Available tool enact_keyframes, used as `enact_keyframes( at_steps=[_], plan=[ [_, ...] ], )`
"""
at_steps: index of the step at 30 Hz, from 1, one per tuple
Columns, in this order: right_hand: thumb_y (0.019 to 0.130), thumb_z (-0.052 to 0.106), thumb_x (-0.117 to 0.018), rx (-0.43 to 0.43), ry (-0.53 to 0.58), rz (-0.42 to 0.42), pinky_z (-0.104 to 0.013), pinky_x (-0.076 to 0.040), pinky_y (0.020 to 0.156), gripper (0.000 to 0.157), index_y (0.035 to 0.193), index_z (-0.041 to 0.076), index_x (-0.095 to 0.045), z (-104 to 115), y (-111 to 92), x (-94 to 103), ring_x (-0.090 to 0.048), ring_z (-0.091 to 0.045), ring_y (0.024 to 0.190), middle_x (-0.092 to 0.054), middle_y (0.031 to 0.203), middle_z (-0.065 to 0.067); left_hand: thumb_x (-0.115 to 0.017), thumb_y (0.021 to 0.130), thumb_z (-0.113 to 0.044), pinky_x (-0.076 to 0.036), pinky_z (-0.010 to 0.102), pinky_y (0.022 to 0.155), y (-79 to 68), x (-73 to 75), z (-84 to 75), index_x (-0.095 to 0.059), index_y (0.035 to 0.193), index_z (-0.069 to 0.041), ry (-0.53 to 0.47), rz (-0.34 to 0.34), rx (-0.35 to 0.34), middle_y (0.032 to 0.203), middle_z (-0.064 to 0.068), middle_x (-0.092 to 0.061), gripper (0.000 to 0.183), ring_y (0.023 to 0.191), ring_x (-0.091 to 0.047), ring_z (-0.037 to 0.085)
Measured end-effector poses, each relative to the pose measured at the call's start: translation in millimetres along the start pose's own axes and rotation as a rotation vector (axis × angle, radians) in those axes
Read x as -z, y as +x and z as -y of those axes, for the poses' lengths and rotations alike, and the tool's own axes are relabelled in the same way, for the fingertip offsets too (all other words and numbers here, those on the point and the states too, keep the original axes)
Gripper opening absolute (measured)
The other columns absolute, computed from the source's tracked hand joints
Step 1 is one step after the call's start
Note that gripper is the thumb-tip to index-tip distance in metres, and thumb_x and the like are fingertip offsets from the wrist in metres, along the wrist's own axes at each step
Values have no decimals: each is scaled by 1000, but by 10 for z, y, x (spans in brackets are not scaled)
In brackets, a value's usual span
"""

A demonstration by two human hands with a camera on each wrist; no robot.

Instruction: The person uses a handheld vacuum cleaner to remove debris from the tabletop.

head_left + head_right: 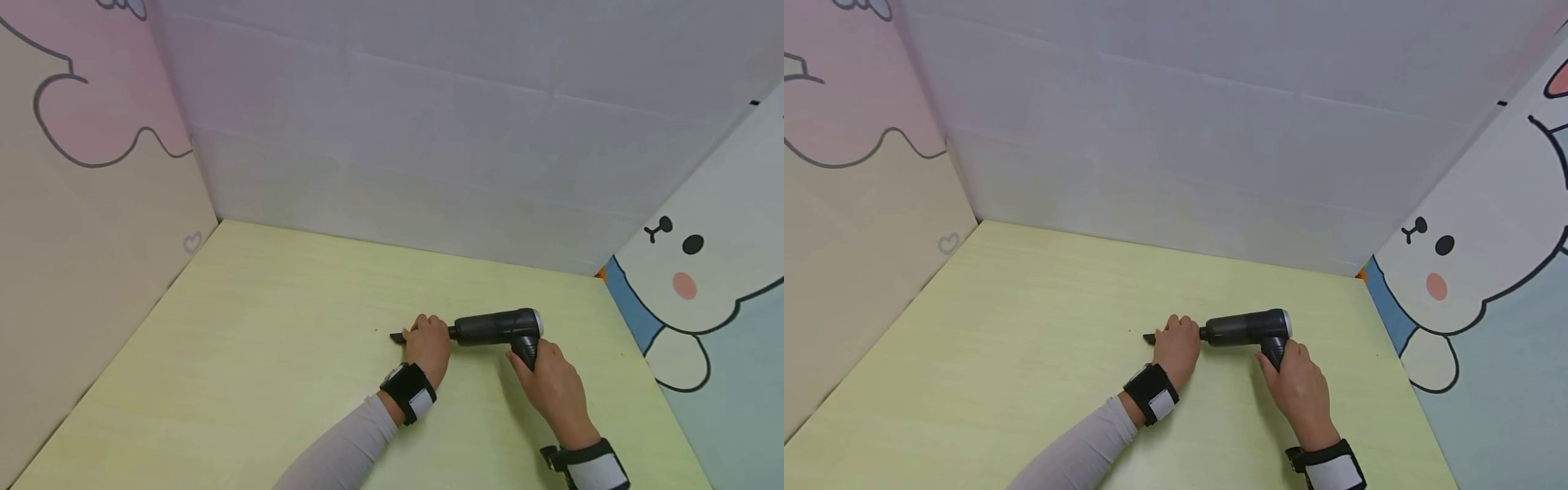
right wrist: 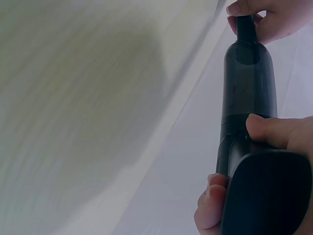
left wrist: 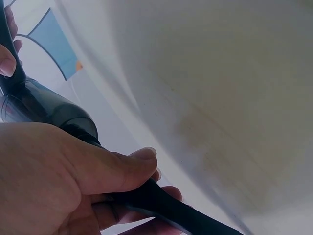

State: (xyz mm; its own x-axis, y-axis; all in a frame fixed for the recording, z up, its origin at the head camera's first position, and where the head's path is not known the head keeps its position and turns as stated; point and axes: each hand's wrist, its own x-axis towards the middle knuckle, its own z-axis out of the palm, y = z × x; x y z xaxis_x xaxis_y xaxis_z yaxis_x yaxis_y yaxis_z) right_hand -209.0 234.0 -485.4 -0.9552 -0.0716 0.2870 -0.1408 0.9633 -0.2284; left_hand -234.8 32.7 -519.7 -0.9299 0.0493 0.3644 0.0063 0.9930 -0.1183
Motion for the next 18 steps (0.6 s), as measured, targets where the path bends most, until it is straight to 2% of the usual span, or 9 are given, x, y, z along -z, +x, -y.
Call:
enact_keyframes(
  at_steps=[7, 18],
  plan=[
    [92, 33, -75, 23, 1, -15, -33, -36, 44, 50, 101, -12, -55, 15, 20, -10, -48, -24, 55, -55, 79, -18, -74, 93, -32, -63, 36, 78, 5, 18, 33, -73, 91, -16, 0, -25, 11, 83, 3, -62, 16, 81, -64, 19],
    [93, 35, -73, -6, 4, 25, -33, -36, 45, 52, 103, -13, -55, 53, 49, -22, -49, -25, 56, -54, 80, -18, -73, 94, -32, -63, 37, 77, 23, -13, 70, -73, 92, -16, 7, -5, 0, 84, 3, -62, 15, 82, -64, 20]
  ],
)
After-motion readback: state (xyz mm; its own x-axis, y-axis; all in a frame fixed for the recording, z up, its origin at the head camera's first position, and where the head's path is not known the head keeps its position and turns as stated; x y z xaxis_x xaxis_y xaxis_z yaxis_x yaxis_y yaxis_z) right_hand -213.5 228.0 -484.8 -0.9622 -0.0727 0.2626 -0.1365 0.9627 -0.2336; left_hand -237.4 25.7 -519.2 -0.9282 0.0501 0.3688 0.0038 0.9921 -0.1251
